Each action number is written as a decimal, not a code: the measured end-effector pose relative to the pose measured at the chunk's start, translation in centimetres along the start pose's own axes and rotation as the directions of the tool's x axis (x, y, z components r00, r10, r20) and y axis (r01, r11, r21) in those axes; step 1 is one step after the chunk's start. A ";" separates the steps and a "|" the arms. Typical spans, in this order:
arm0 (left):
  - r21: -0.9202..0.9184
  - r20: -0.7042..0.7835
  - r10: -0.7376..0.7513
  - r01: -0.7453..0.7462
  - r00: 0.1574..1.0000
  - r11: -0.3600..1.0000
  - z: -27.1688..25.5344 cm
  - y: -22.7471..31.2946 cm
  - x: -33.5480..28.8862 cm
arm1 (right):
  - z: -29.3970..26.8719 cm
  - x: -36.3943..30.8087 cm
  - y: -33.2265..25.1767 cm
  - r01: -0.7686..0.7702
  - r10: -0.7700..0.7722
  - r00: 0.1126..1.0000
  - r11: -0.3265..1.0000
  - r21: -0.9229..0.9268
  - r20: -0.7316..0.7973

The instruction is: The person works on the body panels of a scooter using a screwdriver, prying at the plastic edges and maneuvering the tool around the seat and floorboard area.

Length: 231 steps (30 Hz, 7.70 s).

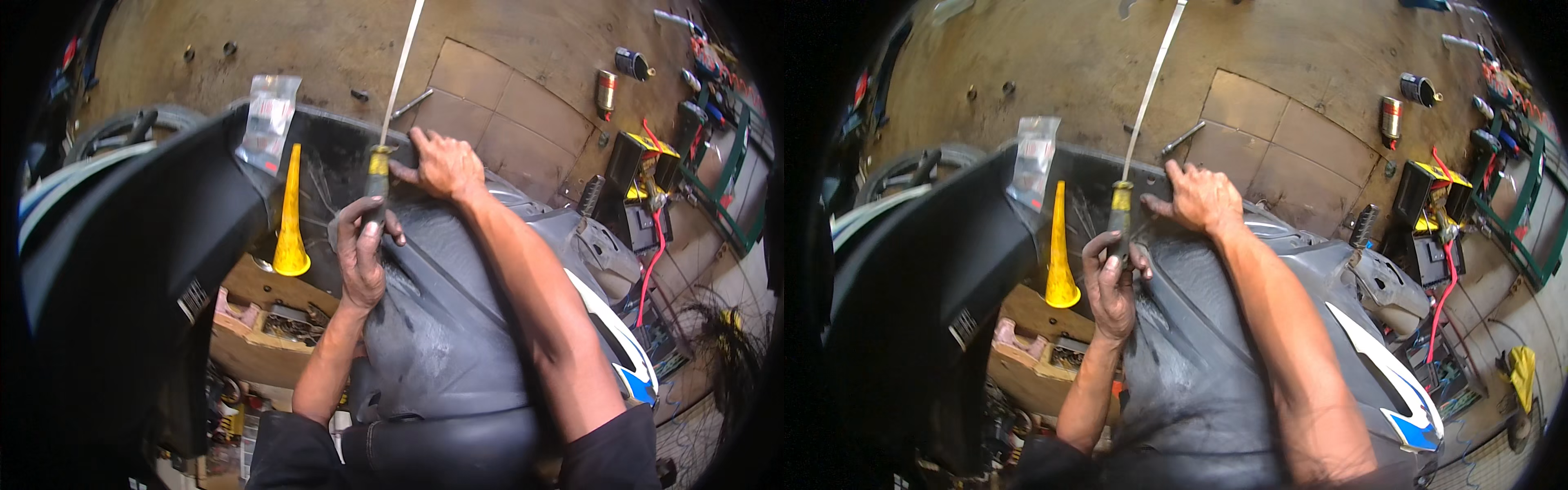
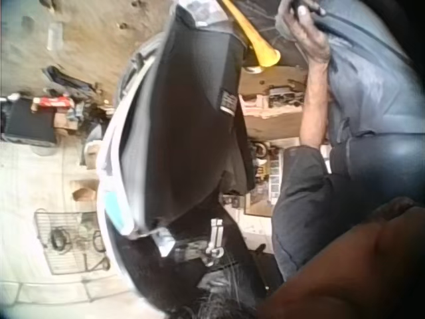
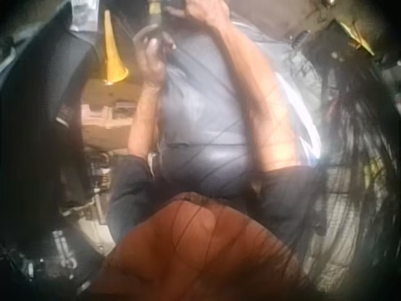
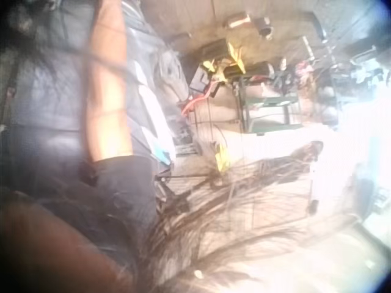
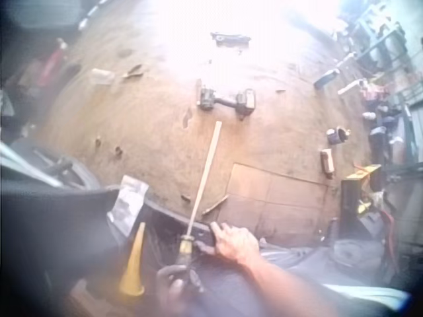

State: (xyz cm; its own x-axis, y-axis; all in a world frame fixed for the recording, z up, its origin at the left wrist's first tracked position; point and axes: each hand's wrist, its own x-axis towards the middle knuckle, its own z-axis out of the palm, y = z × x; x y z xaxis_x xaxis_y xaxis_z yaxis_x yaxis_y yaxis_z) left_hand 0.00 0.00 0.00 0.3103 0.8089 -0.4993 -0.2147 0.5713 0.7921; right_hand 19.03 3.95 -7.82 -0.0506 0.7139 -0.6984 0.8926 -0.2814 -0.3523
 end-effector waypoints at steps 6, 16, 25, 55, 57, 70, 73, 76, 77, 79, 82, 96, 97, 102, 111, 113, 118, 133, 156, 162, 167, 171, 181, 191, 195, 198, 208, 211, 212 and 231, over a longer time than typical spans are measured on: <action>0.219 0.047 0.131 -0.138 0.990 0.966 -0.6 0.8 -1.4 | 0.8 -0.9 -1.4 -0.005 0.025 0.988 0.992 0.126 -0.155; 0.502 0.035 0.331 -0.303 0.943 0.810 -0.5 3.0 -3.2 | -2.8 -4.3 -3.9 0.839 -0.748 0.344 0.516 -0.171 -0.568; 0.680 -0.308 0.313 -0.022 0.899 0.733 -4.0 1.6 -5.1 | -13.7 -5.5 -7.5 0.731 -0.757 0.377 0.597 -0.330 -0.533; 0.789 -0.489 0.283 0.280 0.825 0.547 -9.5 -6.4 -5.1 | -13.5 1.2 -20.7 0.653 -0.454 0.617 0.751 0.096 -0.643; 0.795 -0.484 0.293 0.274 0.824 0.542 -9.5 -6.4 -5.0 | -13.1 0.3 -21.0 0.642 -0.514 0.500 0.760 -0.101 -0.697; 0.828 -0.487 0.302 0.323 0.819 0.459 -10.6 -6.8 -4.0 | -10.6 -6.9 -17.3 0.641 -0.518 0.595 0.767 -0.027 -0.615; 0.825 -0.484 0.264 0.334 0.834 0.456 -11.2 -6.6 -3.5 | -11.6 -12.3 -14.5 0.446 -0.521 0.689 0.853 -0.271 -0.504; 0.804 -0.474 0.197 0.331 0.858 0.494 -11.3 -6.3 -2.7 | -11.7 -13.3 -13.1 0.446 -0.551 0.681 0.835 -0.323 -0.483; 0.811 -0.468 0.207 0.325 0.859 0.487 -11.3 -6.3 -2.7 | -11.7 -12.9 -13.0 0.464 -0.563 0.665 0.826 -0.320 -0.491; 0.827 -0.441 0.220 0.300 0.870 0.475 -11.2 -6.4 -2.4 | -11.5 -12.6 -12.5 0.477 -0.562 0.655 0.826 -0.301 -0.505; 0.817 -0.449 0.196 0.312 0.872 0.484 -11.3 -6.3 -2.5 | -11.1 -12.4 -12.4 0.508 -0.567 0.633 0.818 -0.269 -0.527; 0.878 -0.346 0.203 0.239 0.916 0.416 -12.5 -7.0 -2.2 | -6.8 -13.5 2.3 0.911 -0.767 0.406 0.301 0.281 -0.497; 0.872 -0.333 0.192 0.225 0.923 0.434 -12.5 -7.0 -2.1 | -7.3 -13.4 2.4 0.910 -0.792 0.407 0.308 0.277 -0.455; 0.833 -0.355 0.104 0.264 0.929 0.487 -12.9 -6.2 -2.1 | -8.2 -13.8 2.8 0.541 -0.424 0.809 0.807 0.237 -0.407; 0.855 -0.313 0.088 0.240 0.946 0.460 -13.0 -6.2 -1.5 | -15.6 -4.1 -7.9 0.639 -0.400 0.769 0.476 0.604 -0.499; 0.856 -0.307 0.063 0.247 0.950 0.455 -13.0 -6.0 -1.2 | -15.8 -3.5 -9.1 0.613 -0.389 0.783 0.617 0.494 -0.485; 0.851 -0.295 0.054 0.236 0.954 0.469 -12.9 -5.6 -1.1 | -16.0 -2.4 -9.4 0.614 -0.380 0.778 0.627 0.480 -0.500; 0.852 -0.269 0.063 0.207 0.961 0.482 -13.5 -6.1 -0.9 | -15.5 1.1 -11.2 0.516 -0.308 0.836 0.724 0.459 -0.454; 0.865 -0.296 -0.060 0.295 0.953 0.406 -13.3 -5.5 0.1 | -8.3 -13.7 6.3 0.852 -0.874 0.456 0.373 0.368 -0.168; 0.877 -0.247 -0.030 0.237 0.968 0.418 -13.6 -5.3 0.2 | -16.1 -14.2 5.4 0.343 -0.690 0.604 0.677 0.651 0.400; 0.880 -0.260 -0.044 0.256 0.965 0.401 -13.9 -5.5 0.1 | -21.0 -14.4 0.2 0.278 -0.486 0.732 0.853 0.442 0.477; 0.876 -0.304 -0.107 0.322 0.947 0.360 -14.4 -4.8 -0.8 | -21.7 -12.6 -3.7 0.504 -0.514 0.755 0.852 0.141 0.408; 0.895 -0.236 -0.049 0.237 0.970 0.378 -13.5 -5.3 0.5 | -23.8 -11.7 -9.2 0.226 -0.086 0.901 0.930 -0.289 0.425; 0.897 -0.306 -0.076 0.314 0.949 0.310 -15.4 -5.3 -1.8 | -17.8 -11.9 -4.3 0.611 -0.394 0.788 0.600 -0.517 0.474; 0.900 -0.250 -0.062 0.256 0.966 0.353 -13.3 -5.3 0.7 | -19.1 -17.0 -4.7 0.608 -0.544 0.692 0.085 -0.790 0.474; 0.902 -0.276 -0.047 0.276 0.960 0.334 -14.0 -5.2 0.1 | -17.7 -16.7 -4.1 0.605 -0.690 0.559 -0.040 -0.795 0.460; 0.871 -0.323 -0.040 0.314 0.945 0.378 -13.4 -5.6 0.1 | -19.1 -14.4 -4.4 0.465 -0.408 0.886 0.775 -0.428 0.222; 0.837 -0.392 -0.017 0.365 0.920 0.408 -12.4 -5.5 -1.1 | -19.9 -12.8 -6.7 0.383 -0.347 0.918 0.902 -0.199 0.193; 0.895 -0.332 0.146 0.263 0.932 0.361 -12.3 -6.4 -2.1 | -20.1 -11.8 -6.7 0.445 -0.398 0.890 0.866 -0.229 0.222; 0.598 -0.589 0.145 0.308 0.795 0.740 -12.3 -9.3 -9.6 | -19.6 -9.3 -2.3 -0.061 0.081 0.933 0.996 -0.070 0.349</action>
State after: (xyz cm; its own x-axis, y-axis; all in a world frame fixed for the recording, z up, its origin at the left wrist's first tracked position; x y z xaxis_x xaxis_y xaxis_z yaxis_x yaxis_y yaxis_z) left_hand -12.37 -11.40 -6.84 -0.3301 0.8077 -0.4885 0.4905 0.5889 0.6423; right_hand 26.21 10.53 11.77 -0.1313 0.4195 -0.8982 0.9231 -0.2787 -0.2651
